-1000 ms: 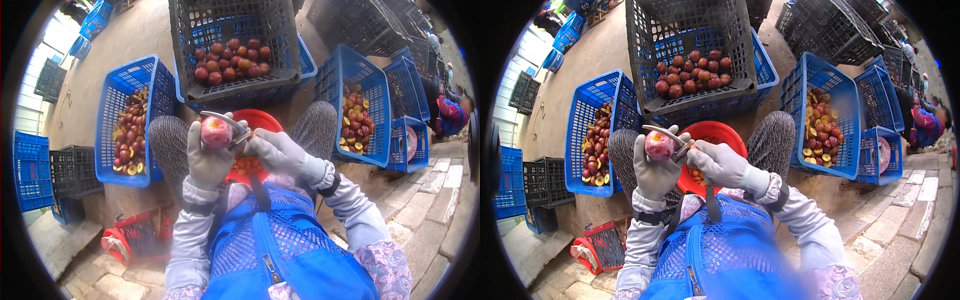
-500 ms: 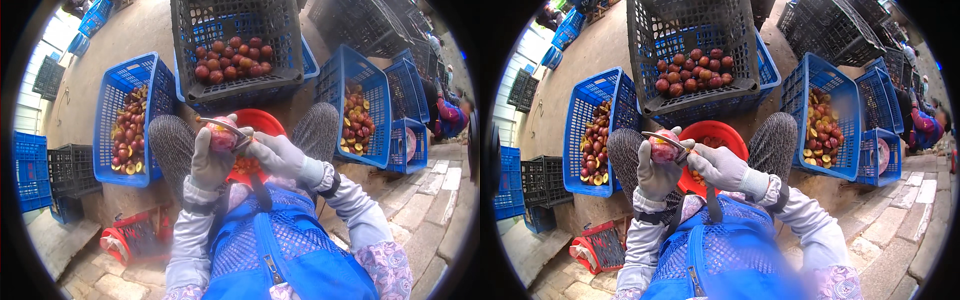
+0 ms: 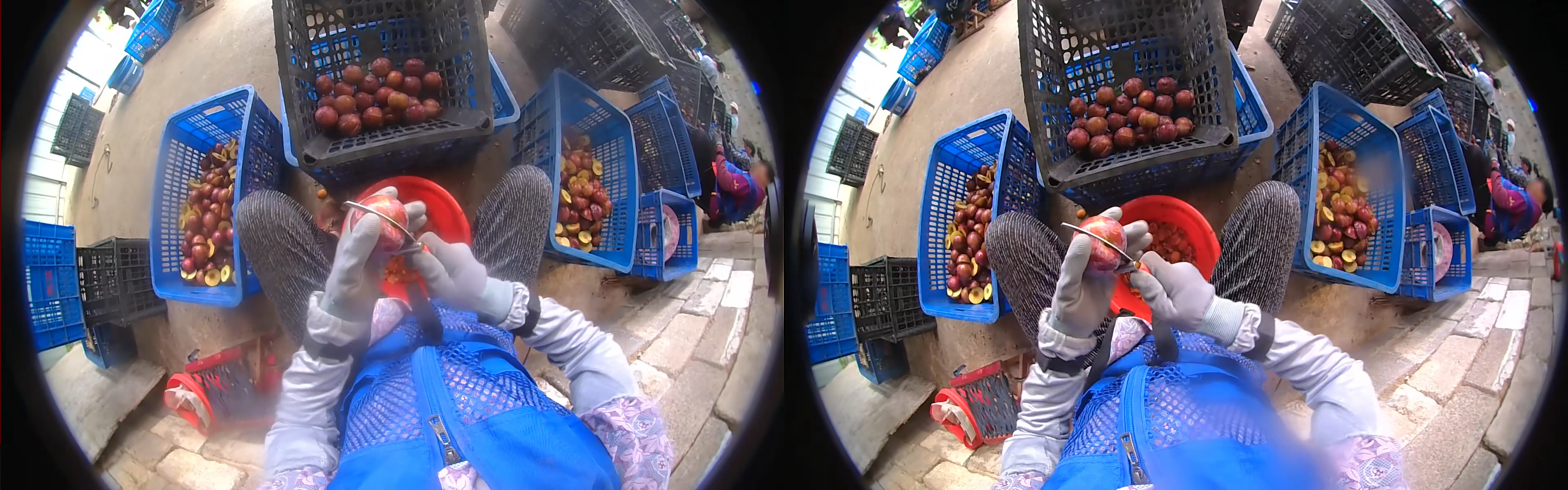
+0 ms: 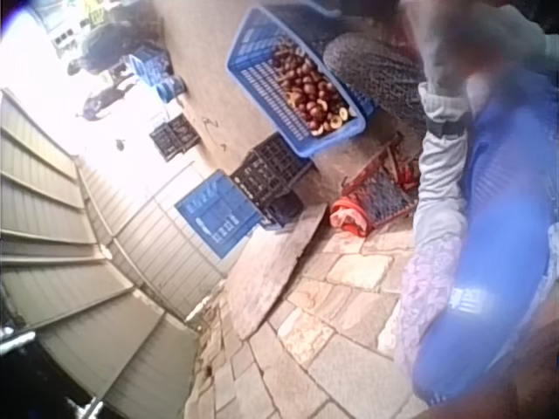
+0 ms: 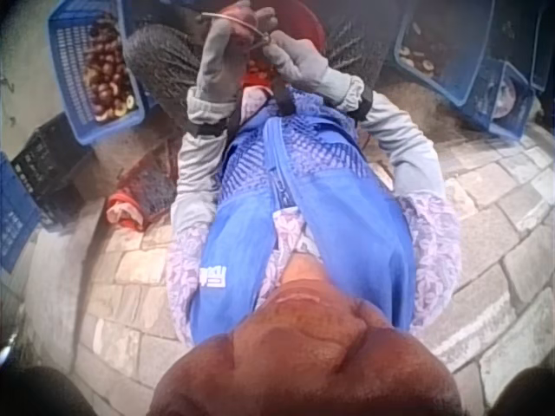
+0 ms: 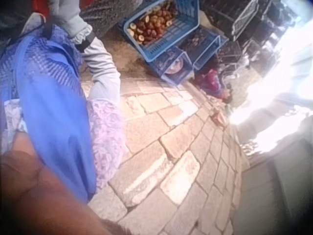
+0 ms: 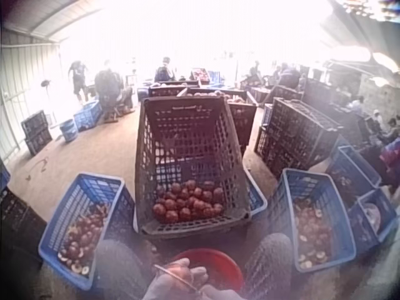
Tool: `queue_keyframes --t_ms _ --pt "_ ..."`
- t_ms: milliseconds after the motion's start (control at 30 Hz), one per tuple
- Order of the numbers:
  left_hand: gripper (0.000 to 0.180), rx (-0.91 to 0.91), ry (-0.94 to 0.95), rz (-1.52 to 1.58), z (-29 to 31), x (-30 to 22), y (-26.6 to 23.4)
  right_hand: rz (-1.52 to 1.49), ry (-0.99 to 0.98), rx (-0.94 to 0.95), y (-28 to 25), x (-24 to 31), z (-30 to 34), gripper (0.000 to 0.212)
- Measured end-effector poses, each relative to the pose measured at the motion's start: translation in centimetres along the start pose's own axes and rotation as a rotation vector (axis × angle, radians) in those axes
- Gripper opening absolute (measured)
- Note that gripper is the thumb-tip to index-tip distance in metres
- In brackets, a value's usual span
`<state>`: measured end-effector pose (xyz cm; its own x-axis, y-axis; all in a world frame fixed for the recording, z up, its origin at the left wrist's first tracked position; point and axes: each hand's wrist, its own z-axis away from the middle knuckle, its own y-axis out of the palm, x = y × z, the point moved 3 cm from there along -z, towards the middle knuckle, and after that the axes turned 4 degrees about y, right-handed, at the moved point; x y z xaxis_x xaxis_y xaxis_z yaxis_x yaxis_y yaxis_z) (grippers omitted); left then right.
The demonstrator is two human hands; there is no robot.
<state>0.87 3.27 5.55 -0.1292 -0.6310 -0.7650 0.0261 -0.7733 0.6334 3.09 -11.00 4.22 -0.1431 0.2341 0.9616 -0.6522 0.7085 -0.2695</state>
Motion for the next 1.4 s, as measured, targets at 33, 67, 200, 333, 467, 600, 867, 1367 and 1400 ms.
queue_keyframes --t_ms 33,67,200,333,467,600,867,1367,1400 --pt "0.058 -0.041 -0.024 0.163 0.1 0.4 0.5 -0.012 -0.010 -0.042 0.4 -0.2 0.2 0.024" --pt "0.059 -0.080 -0.050 0.328 0.2 0.9 0.7 -0.022 -0.018 -0.087 0.6 -0.3 0.4 0.023" --pt "0.056 -0.076 0.026 0.069 0.3 0.7 0.4 -0.088 -0.041 -0.197 0.9 1.2 0.6 0.022" --pt "0.049 -0.088 0.016 -0.111 0.4 -1.0 1.2 -0.074 0.183 -0.130 1.4 0.6 1.2 0.023" --pt "0.040 -0.158 -0.099 -0.288 0.3 -1.3 0.1 -0.094 0.131 -0.117 1.7 0.6 1.7 0.023" --pt "0.044 -0.139 -0.080 -0.833 -0.1 -1.5 -0.2 -0.092 0.132 -0.093 1.7 -0.3 1.5 0.024" --pt "0.050 -0.193 -0.150 0.119 0.2 1.4 -0.4 -0.141 0.120 -0.094 1.8 -1.2 1.4 0.030" --pt "0.046 -0.236 -0.132 -0.319 0.6 1.2 -2.1 -0.003 0.168 0.075 0.7 -2.7 0.7 0.027" --pt "0.046 -0.236 -0.133 -0.319 0.4 1.1 -2.4 -0.004 0.169 0.075 0.5 -2.9 0.6 0.027"
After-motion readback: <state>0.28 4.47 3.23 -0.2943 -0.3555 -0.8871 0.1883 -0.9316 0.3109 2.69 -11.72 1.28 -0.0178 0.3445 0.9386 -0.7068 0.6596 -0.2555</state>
